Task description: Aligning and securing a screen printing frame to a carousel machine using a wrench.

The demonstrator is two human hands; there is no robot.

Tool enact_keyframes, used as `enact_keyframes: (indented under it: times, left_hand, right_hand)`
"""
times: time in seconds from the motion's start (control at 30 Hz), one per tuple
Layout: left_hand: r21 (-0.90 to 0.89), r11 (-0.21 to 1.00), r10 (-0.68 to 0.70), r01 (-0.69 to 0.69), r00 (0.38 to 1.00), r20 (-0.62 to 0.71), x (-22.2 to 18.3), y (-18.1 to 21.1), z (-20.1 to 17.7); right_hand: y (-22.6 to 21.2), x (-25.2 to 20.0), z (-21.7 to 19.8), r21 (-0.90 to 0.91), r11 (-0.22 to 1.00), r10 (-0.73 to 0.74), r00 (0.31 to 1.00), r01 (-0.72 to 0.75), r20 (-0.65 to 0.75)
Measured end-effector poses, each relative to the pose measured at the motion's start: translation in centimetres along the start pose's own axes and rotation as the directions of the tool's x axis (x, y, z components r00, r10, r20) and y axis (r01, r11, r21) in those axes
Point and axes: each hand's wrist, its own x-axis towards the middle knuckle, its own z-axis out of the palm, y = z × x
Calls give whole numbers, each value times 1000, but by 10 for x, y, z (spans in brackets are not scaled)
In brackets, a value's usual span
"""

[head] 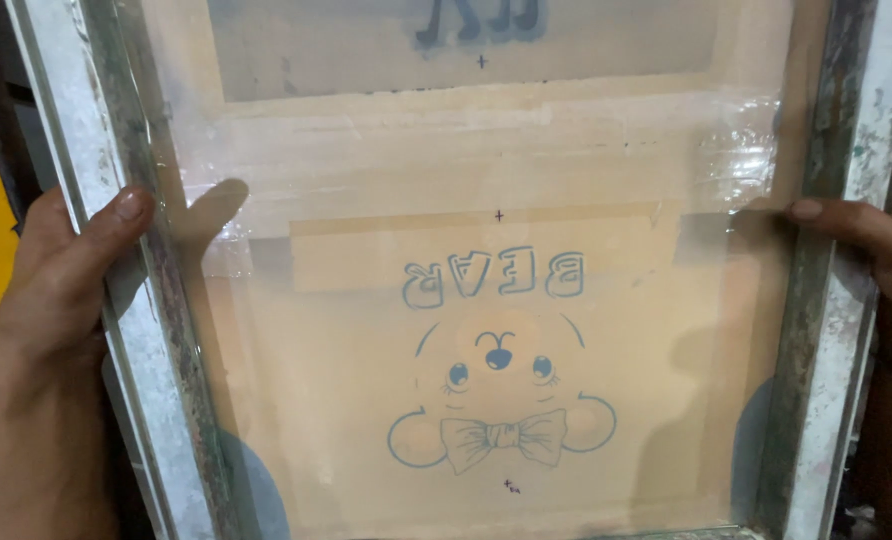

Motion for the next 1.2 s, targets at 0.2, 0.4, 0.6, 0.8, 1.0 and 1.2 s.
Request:
enact_keyframes:
  times: [0.2, 0.4, 0.6, 0.8, 1.0, 1.2]
  left_hand:
    - [-307, 952, 34, 15, 987, 155, 10, -35, -27]
    - [-49, 998, -33, 37, 995, 91, 6, -8, -11]
    - [-75, 993, -87, 93, 993, 82, 4, -1, -7]
    - [-69, 989, -126, 129, 991, 48, 3, 6, -3]
    - [-49, 987, -153, 154, 988, 23, 1, 18, 5]
    - [-62, 987, -148, 150, 989, 24, 3, 7, 0]
  right_hand:
    - [18, 11, 12, -35, 992, -117, 989, 121, 92]
    - [3, -4, 26, 40, 998, 45, 999, -44, -18]
    - [-28, -8, 34, -17, 1000, 21, 1000, -21, 3]
    - [-24, 0, 27, -59, 998, 41, 997, -38, 60]
    - [-44, -13, 44, 42, 992, 117, 992, -116, -37]
    - [-26, -6, 33, -15, 997, 70, 998, -70, 3]
